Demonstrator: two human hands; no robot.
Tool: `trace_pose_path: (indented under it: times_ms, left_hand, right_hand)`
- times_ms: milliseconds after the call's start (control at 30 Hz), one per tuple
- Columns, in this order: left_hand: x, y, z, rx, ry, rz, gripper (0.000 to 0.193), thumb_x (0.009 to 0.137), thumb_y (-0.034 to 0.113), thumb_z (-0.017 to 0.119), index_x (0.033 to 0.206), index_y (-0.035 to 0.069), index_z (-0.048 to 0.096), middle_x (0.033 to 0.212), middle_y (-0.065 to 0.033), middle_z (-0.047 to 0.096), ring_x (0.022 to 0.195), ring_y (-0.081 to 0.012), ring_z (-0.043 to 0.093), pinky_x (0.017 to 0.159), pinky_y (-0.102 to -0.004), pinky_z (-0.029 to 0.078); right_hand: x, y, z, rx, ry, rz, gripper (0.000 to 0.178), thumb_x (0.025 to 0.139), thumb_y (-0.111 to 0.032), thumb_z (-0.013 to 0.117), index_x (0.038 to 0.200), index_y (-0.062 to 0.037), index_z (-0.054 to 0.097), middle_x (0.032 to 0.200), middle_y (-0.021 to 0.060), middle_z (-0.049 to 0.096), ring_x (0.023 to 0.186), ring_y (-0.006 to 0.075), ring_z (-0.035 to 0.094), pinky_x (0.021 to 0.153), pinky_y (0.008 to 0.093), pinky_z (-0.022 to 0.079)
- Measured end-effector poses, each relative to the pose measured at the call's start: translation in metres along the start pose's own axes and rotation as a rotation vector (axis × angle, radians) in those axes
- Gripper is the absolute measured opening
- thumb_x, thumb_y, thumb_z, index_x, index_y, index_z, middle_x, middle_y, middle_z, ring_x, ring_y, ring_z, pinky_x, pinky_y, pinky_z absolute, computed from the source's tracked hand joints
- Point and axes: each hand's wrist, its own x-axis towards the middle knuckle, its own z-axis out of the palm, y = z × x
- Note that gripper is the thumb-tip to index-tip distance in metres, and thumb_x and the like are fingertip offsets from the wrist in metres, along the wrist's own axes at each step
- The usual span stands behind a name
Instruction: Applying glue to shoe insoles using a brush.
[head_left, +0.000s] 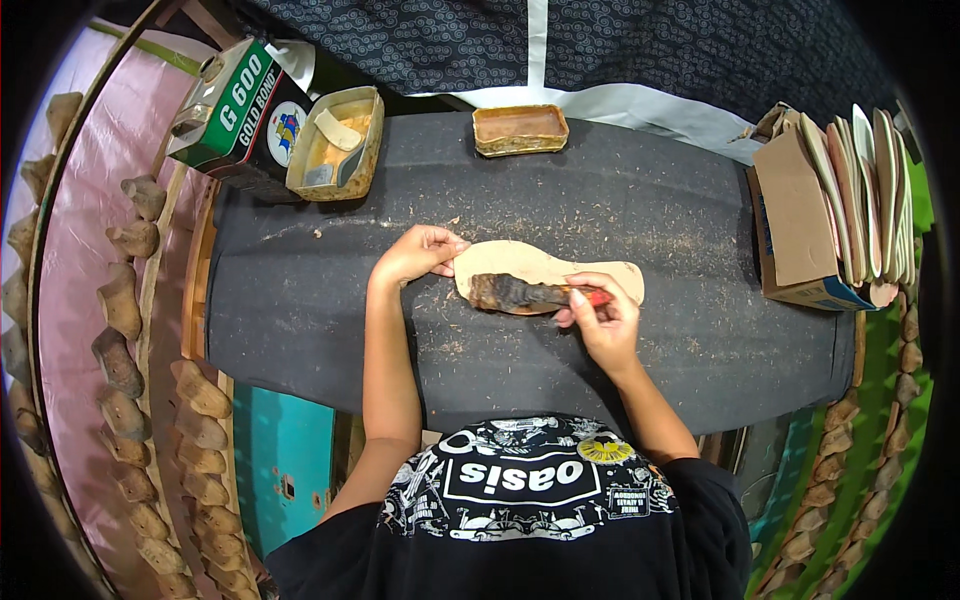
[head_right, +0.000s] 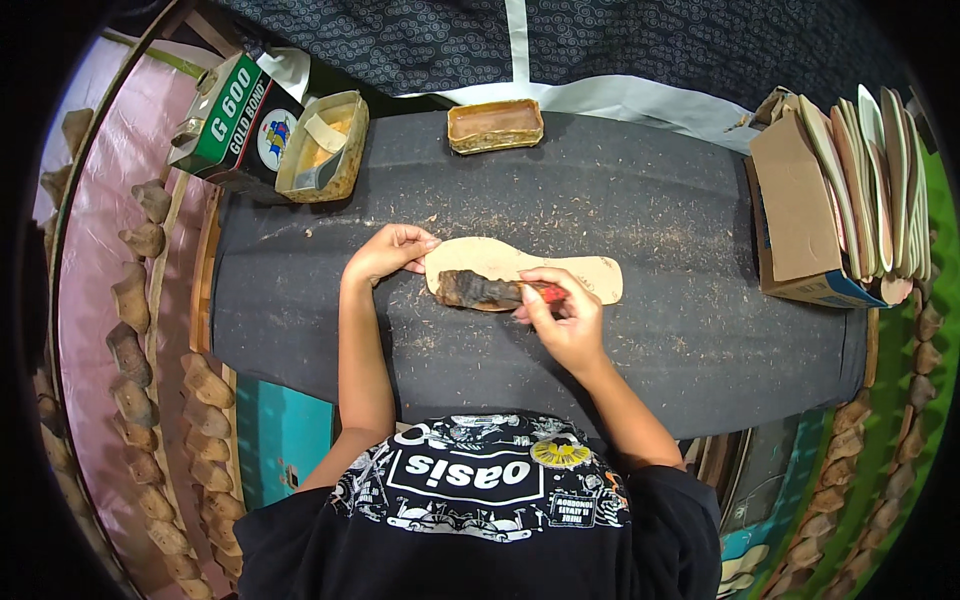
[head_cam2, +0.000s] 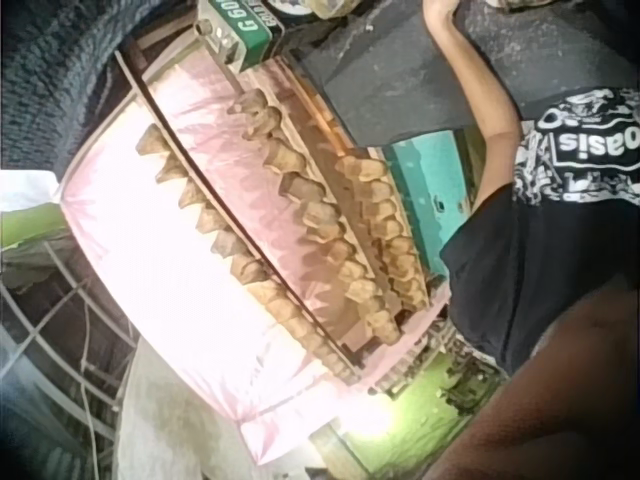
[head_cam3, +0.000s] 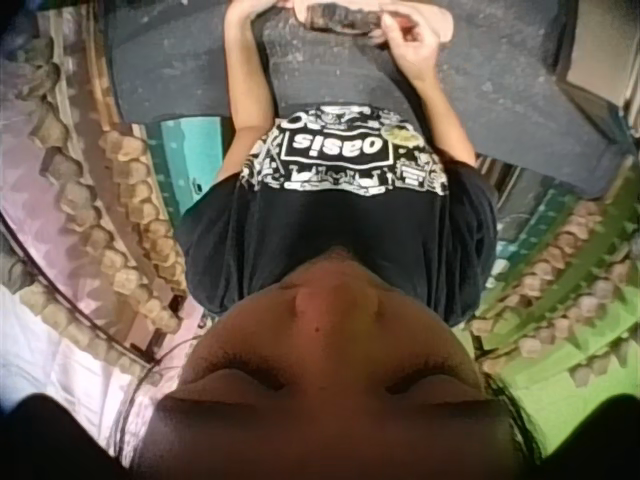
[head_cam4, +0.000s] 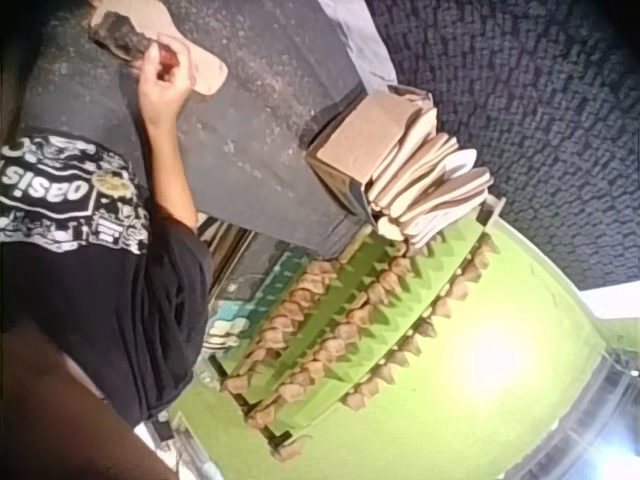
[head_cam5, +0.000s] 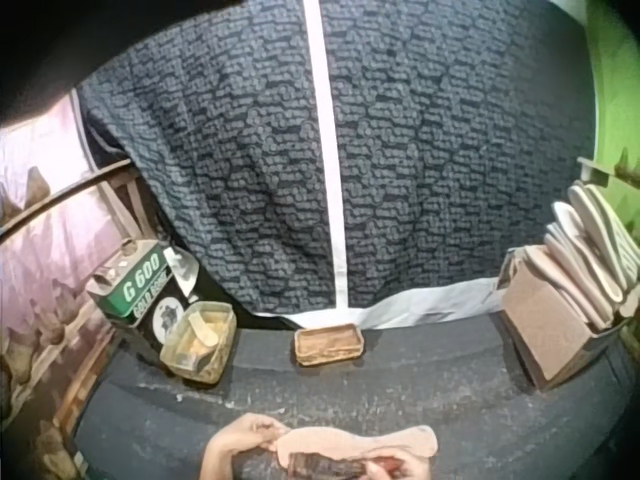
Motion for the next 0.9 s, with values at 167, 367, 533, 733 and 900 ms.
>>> trace_pose_path:
  times_ms: [167,367,533,733,900]
  left_hand:
    - [-0.001,0.001,0.001,0.011,0.002,-0.004,0.020,0.078,0.019,0.055,0.086,0.000,0.057,0.073,-0.0028,0.057,0.062,-0.0068,0.052,0.060,-0.0202,0.047]
    - [-0.002,0.001,-0.001,0.028,-0.007,-0.008,0.021,0.078,0.021,0.054,0.086,0.002,0.057,0.075,-0.0018,0.057,0.065,-0.0063,0.053,0.062,-0.0200,0.047]
    - [-0.001,0.000,-0.001,0.031,0.009,-0.007,0.022,0.078,0.020,0.055,0.086,0.000,0.057,0.073,-0.0029,0.057,0.062,-0.0069,0.052,0.060,-0.0201,0.047]
    - [0.000,0.000,0.000,-0.006,-0.006,-0.008,0.020,0.078,0.019,0.054,0.085,0.000,0.057,0.073,-0.0032,0.057,0.061,-0.0066,0.052,0.060,-0.0196,0.047]
    - [-0.003,0.005,0.001,-0.017,-0.011,-0.021,0.020,0.078,0.019,0.055,0.086,0.000,0.056,0.074,-0.0032,0.058,0.063,-0.0067,0.053,0.060,-0.0194,0.047]
  right_hand:
    - [0.006,0.003,-0.005,-0.079,-0.010,-0.052,0.011,0.077,-0.002,0.050,0.088,0.0026,0.051,0.080,0.0070,0.054,0.060,0.0080,0.053,0.053,0.0193,0.045]
    - [0.018,-0.008,-0.051,-0.294,0.144,-0.381,0.009,0.069,-0.005,0.045,0.068,0.0027,0.050,0.059,0.0023,0.047,0.042,0.0032,0.034,0.038,0.0167,0.025]
    - [0.015,-0.011,-0.067,-0.178,0.205,-0.369,0.010,0.070,-0.007,0.048,0.068,0.0010,0.052,0.060,0.0049,0.052,0.048,0.0064,0.044,0.043,0.0168,0.033]
    - [0.009,0.002,-0.024,0.009,0.040,-0.156,0.013,0.077,-0.012,0.051,0.079,0.0010,0.053,0.071,0.0056,0.054,0.055,0.0060,0.048,0.046,0.0163,0.039]
    - [0.013,0.008,-0.036,-0.244,-0.119,-0.339,0.013,0.073,-0.009,0.050,0.076,0.0035,0.053,0.068,0.0069,0.053,0.048,0.0071,0.045,0.043,0.0183,0.037]
